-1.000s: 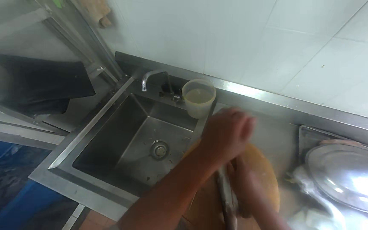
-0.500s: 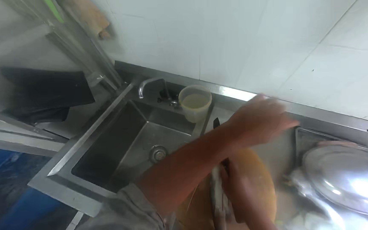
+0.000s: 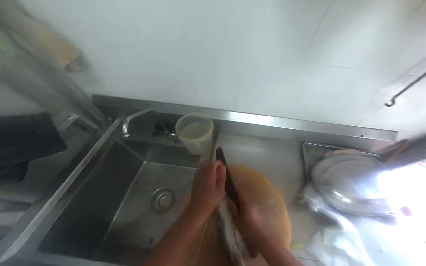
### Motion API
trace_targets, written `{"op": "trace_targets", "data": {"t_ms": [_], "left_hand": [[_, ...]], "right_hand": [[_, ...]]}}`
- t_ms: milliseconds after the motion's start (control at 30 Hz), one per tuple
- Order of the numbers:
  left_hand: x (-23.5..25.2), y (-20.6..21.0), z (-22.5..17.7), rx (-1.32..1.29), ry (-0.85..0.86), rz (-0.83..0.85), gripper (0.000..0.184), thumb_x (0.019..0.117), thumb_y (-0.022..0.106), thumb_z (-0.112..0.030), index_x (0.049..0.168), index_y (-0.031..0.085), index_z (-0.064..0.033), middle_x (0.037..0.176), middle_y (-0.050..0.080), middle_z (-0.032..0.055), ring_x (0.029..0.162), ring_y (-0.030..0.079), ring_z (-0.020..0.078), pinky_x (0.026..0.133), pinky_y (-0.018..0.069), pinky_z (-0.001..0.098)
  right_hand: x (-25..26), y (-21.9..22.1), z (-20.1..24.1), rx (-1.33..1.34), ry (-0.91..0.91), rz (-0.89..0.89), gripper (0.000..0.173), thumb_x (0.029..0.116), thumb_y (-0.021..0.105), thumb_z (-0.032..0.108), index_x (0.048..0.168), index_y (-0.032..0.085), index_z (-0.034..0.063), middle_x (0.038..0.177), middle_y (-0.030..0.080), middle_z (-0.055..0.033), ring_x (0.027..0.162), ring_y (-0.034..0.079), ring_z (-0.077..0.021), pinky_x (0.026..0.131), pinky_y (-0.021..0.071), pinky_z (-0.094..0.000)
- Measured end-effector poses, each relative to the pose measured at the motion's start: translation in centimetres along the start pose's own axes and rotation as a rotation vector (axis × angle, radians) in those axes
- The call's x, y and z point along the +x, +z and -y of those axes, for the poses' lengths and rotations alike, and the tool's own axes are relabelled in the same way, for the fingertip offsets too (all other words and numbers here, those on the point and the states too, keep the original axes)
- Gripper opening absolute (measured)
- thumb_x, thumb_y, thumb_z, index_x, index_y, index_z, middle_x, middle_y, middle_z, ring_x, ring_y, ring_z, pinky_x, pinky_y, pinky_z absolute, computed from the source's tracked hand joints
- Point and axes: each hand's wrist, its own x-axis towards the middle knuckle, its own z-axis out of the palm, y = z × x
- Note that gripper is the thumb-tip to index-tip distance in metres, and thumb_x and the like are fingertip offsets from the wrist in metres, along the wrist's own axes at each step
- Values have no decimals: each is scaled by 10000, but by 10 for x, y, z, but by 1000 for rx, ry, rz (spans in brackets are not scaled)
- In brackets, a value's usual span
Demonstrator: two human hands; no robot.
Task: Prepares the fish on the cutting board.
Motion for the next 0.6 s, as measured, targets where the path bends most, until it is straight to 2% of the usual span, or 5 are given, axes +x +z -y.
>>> {"op": "trace_targets", "data": {"t_ms": [133,267,333,467,600], "left_hand": [[-101,48,5,-233,-256,122,884,923,644,-536,1571,342,-16,1559,439,208,1451,429,317,1202,371,490],[-139,74,-15,-306,-341,116,961,888,688,-569,1571,328,4,1530,486,189,1391,511,253,1154,445,439],[-140,83,-18,-306,-320,101,952,892,688,-570,1567,332,-1,1502,514,176,1355,544,222,1130,473,414],[-130,90,-24,-217,-399,145,1000,849,693,-582,1587,307,-28,1521,486,185,1364,528,270,1116,464,467],[-114,84,-41,-294,-485,264,865,903,737,-432,1552,364,1,1497,495,236,1350,538,326,1127,453,491]], "right_hand": [[-16,-52,1,106,-153,-113,487,1020,559,504,1381,601,180,986,724,-36,840,705,-148,775,609,-400],[-41,-116,19,194,-702,-613,391,939,729,326,1237,601,108,859,702,31,659,656,-46,560,599,-268],[-46,-144,32,302,-796,-704,370,931,741,310,1208,582,123,891,706,28,694,686,-87,577,622,-294],[-19,-99,-28,613,-571,-651,232,906,773,165,1070,651,57,893,717,-38,757,709,-162,674,639,-344],[2,-56,-87,499,-174,-456,403,888,788,254,1165,661,-9,990,736,-60,916,712,-111,872,612,-317]]}}
